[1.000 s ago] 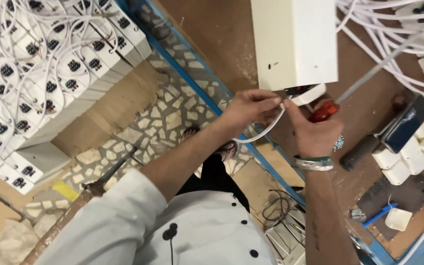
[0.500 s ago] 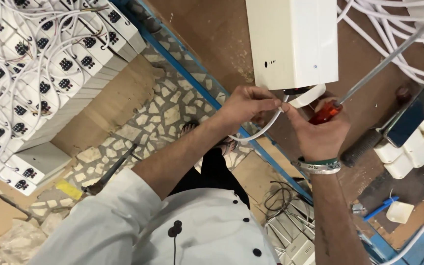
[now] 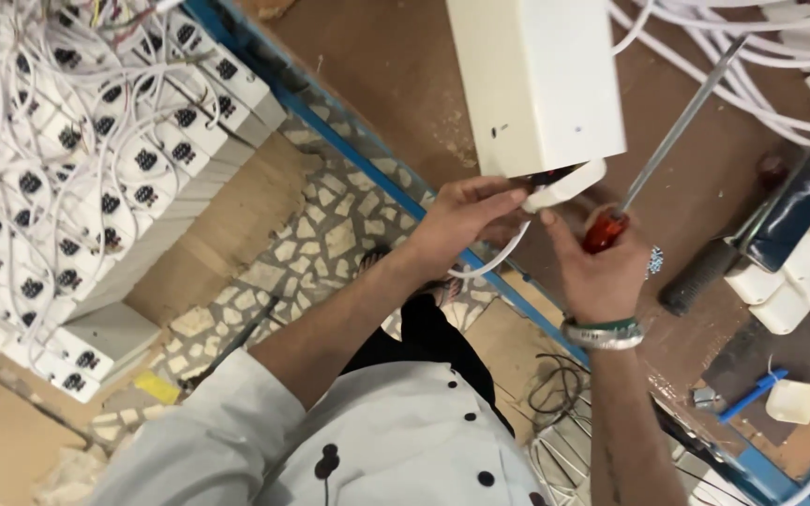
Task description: The person uses a red-handled screwdriver to drive screws into white plastic socket housings on a workbench, holding each casing steady with the other hand. They pick up small screws from the bench, attach end pieces to the housings, and briefly handle a smartphone on the bench before resuming screwing.
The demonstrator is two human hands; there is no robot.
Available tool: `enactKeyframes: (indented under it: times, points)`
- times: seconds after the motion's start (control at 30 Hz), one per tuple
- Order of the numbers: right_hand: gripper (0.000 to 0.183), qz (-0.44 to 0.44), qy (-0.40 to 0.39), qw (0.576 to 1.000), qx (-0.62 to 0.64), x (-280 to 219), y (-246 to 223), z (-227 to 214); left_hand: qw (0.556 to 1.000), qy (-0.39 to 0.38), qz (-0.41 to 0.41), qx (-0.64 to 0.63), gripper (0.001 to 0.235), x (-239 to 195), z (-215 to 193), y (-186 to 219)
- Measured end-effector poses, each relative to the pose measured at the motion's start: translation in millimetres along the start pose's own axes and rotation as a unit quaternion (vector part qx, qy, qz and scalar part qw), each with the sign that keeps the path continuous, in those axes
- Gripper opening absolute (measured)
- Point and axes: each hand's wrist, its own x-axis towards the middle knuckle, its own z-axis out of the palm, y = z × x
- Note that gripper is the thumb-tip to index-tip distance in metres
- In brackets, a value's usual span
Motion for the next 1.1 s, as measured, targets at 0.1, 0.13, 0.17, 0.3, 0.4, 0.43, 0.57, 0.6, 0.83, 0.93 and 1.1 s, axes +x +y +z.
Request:
enactKeyframes:
  times: [0.1, 0.13, 0.17, 0.3, 0.4, 0.43, 0.57, 0.6, 0.83, 0.93, 1.1]
  points:
    - [0.044, 0.057, -0.008, 0.996, -0.067, -23, 3, -8, 0.995, -0.056, -0.015, -0.082, 0.039, 4, -5, -3]
    - [0.039, 0.127, -0.023, 0.992, -0.015, -31, -3, -11, 0.993, -0.082, -0.037, -0.078, 0.045, 2, -2, 6]
    - [0.036, 0.196, -0.04, 0.979, 0.033, -43, -8, -18, 0.989, -0.108, -0.062, -0.08, 0.05, -2, 3, 10]
    - [0.027, 0.239, -0.041, 0.963, 0.118, -94, -7, -26, 0.98, -0.145, -0.121, -0.063, 0.059, 4, 17, 30]
    - [0.028, 0.248, 0.024, 0.968, 0.027, -137, -6, -18, 0.961, -0.172, -0.217, -0.011, 0.061, 17, 21, 45]
    - [0.028, 0.264, 0.039, 0.964, 0.022, -152, -6, -15, 0.942, -0.144, -0.263, 0.152, 0.062, 14, 31, 65]
    - [0.024, 0.422, 0.162, 0.88, 0.144, -182, -24, 31, 0.604, -0.245, -0.164, 0.74, 0.062, -6, 68, 158]
    - [0.024, 0.435, 0.191, 0.867, 0.152, -183, -29, 48, 0.582, -0.271, -0.164, 0.749, 0.062, -2, 81, 177]
    - [0.034, 0.432, 0.338, 0.823, 0.147, -168, -122, 154, 0.338, -0.557, 0.504, 0.568, 0.056, 74, 107, 190]
    - [0.041, 0.419, 0.357, 0.831, 0.079, -165, -160, 180, 0.217, -0.609, 0.424, 0.634, 0.055, 83, 135, 166]
    - [0.046, 0.421, 0.411, 0.797, 0.141, -163, -193, 203, 0.046, -0.624, 0.215, 0.75, 0.031, 80, 159, 140]
